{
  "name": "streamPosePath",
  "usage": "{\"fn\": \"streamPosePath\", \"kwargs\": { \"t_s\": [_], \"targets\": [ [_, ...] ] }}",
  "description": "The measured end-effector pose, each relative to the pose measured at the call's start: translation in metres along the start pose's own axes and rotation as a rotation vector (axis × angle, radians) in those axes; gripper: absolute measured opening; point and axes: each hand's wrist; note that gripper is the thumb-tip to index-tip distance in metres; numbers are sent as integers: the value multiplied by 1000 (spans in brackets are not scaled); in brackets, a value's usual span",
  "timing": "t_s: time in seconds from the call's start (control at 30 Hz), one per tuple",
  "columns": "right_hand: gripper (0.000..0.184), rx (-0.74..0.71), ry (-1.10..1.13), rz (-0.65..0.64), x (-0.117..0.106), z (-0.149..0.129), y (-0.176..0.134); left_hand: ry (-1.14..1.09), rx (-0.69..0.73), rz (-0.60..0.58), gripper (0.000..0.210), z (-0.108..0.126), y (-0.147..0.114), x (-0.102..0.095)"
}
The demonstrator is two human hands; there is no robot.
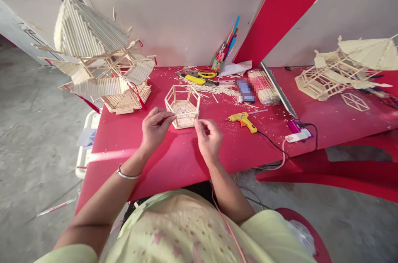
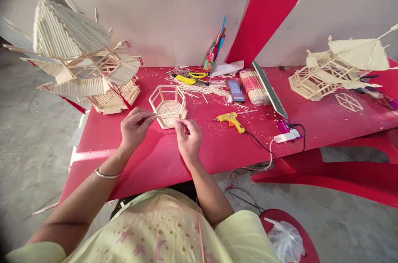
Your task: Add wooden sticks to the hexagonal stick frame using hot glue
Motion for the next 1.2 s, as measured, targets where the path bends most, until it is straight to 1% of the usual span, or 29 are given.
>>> {"fn": "streamPosePath", "kwargs": {
  "t_s": [0.07,0.1,0.13,0.17,0.23,0.37,0.43,0.53,0.63,0.83,0.97,1.1,1.2],
  "targets": [
    [31,322,175,-86,11,3,-12,5,-12,-4,7,-4,-2,2],
    [35,448,249,-111,18,4,-15,9,-15,-10,7,-6,-2,2],
    [38,543,310,-117,25,5,-16,14,-15,-15,8,-7,-2,3],
    [41,607,353,-112,33,4,-16,20,-13,-20,8,-9,-2,4],
    [41,668,410,-97,45,2,-12,29,-6,-36,8,-10,-1,5],
    [39,694,458,-51,56,-2,-6,18,12,-61,7,-10,2,5],
    [38,714,469,-43,57,-2,-5,19,-14,-51,11,-10,2,4],
    [38,742,482,-28,59,1,-6,-22,-156,-13,27,-13,-1,3],
    [39,749,484,-7,62,4,-6,-92,-309,9,34,-18,-5,2],
    [42,743,492,-13,63,6,-3,-177,-353,-6,35,-22,-10,6],
    [43,737,491,-13,64,7,-4,-216,-447,-19,39,-22,-12,9],
    [45,733,473,-14,64,6,-3,-323,-543,-34,44,-28,-12,13],
    [44,735,488,-14,63,6,-2,-350,-577,-32,45,-31,-12,15]
  ]
}}
Point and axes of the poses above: each hand's wrist, its own y-axis towards the middle knuckle, its own x-axis out of the palm, z = x × y, and after that the axes turned 12 degrees about z, right-handed
